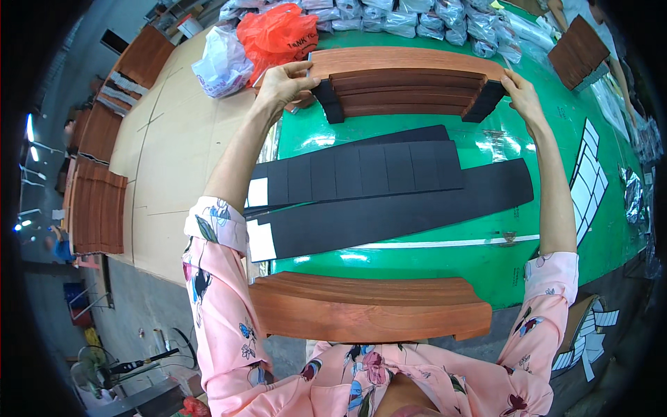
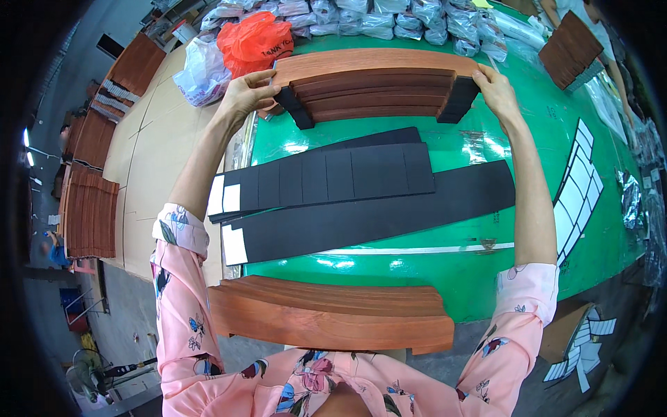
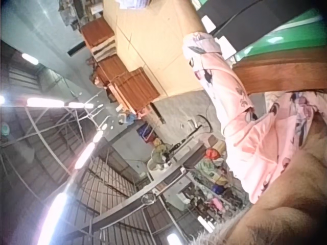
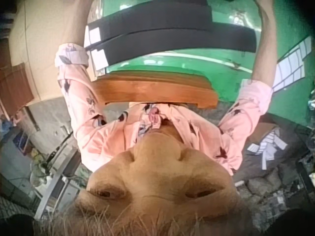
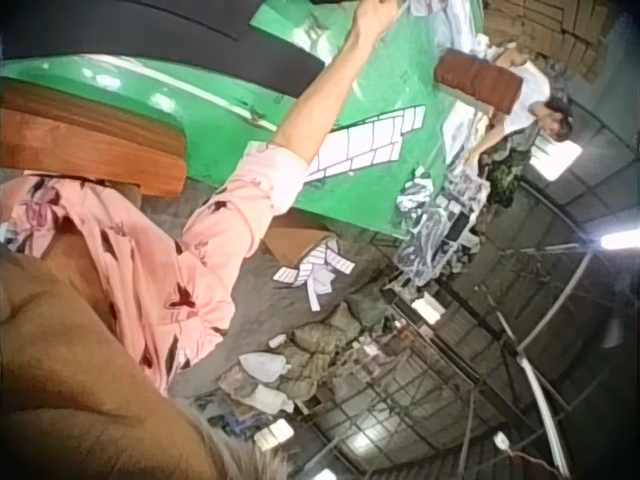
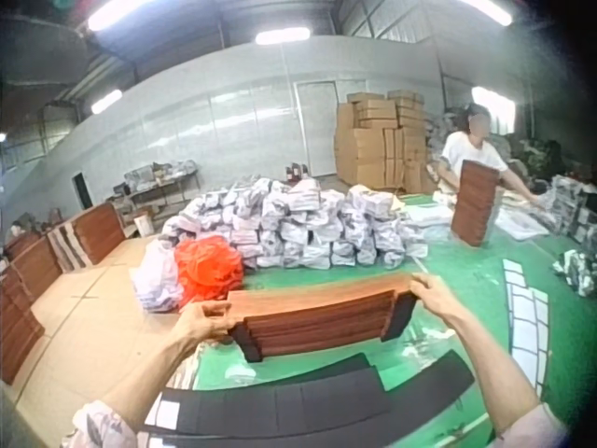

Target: Applying black adhesive protective pads to the bottom of wooden furniture legs.

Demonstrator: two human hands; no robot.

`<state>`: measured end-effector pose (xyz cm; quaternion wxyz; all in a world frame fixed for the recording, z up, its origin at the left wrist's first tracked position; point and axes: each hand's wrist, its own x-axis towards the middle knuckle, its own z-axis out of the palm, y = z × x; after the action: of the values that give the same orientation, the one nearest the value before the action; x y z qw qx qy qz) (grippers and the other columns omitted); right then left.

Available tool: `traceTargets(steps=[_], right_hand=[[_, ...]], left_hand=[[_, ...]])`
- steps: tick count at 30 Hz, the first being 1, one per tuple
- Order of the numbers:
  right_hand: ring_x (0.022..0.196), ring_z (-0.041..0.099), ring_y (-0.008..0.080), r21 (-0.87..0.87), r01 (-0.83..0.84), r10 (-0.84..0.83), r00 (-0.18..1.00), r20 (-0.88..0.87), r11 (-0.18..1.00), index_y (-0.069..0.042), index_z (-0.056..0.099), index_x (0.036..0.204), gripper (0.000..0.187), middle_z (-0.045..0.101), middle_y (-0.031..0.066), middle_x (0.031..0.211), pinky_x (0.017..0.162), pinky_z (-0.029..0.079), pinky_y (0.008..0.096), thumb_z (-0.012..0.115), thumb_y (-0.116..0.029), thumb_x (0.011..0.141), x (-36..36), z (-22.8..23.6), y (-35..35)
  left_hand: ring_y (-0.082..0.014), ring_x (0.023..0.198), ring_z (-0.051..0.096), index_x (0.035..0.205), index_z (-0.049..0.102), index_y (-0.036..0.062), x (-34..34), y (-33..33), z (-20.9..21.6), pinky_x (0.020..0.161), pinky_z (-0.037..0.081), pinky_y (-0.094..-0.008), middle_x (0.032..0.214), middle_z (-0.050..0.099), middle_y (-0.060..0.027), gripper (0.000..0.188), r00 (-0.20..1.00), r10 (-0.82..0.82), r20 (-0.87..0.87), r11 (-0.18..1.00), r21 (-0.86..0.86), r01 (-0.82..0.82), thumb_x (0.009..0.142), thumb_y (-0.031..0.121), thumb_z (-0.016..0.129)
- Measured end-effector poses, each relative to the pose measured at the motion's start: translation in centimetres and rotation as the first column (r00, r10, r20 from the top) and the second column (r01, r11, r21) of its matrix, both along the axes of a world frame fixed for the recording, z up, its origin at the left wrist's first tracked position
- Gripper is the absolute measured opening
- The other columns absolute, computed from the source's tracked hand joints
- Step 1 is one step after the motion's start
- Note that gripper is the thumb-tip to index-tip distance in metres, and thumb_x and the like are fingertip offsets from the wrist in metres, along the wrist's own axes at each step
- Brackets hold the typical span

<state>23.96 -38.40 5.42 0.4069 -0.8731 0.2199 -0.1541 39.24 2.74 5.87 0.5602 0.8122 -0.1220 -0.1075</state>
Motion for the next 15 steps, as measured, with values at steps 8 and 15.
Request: traceTargets(steps=[8, 15], right_hand=[[0.114, 0.049, 0.0235, 0.033, -0.067, 0.07, 0.991, -0.118, 0.997, -0.01, 0.031, 0.138, 0.059, 0.045, 0.0095, 0.131, 0.09, 0.041, 0.0374, 0.045, -0.043, 0.091, -1.2, 0.3, -1.3], [0.111, 0.051, 0.0214, -0.091, -0.175, 0.186, 0.974, 0.131, 0.98, -0.01, 0.029, 0.138, 0.056, 0.043, 0.0087, 0.132, 0.092, 0.04, 0.0335, 0.046, -0.036, 0.092, -10.6, 2.8, 0.0]], left_hand=[[-0.0122, 0.06, 0.06, 0.129, 0.043, 0.0028, 0.6, 0.1, 0.4, 0.042, 0.045, -0.0238, 0.09, 0.062, -0.0086, 0.055, 0.986, -0.165, 0.008, 0.984, 0.065, 0.164, 0.078, 0.011, 0.062], [-0.0178, 0.114, 0.048, 0.133, 0.04, 0.0083, -3.9, 7.0, 3.4, 0.093, 0.039, -0.0289, 0.125, 0.05, -0.0115, 0.047, 0.903, -0.296, 0.311, 0.918, 0.355, 0.178, 0.089, 0.017, 0.053]])
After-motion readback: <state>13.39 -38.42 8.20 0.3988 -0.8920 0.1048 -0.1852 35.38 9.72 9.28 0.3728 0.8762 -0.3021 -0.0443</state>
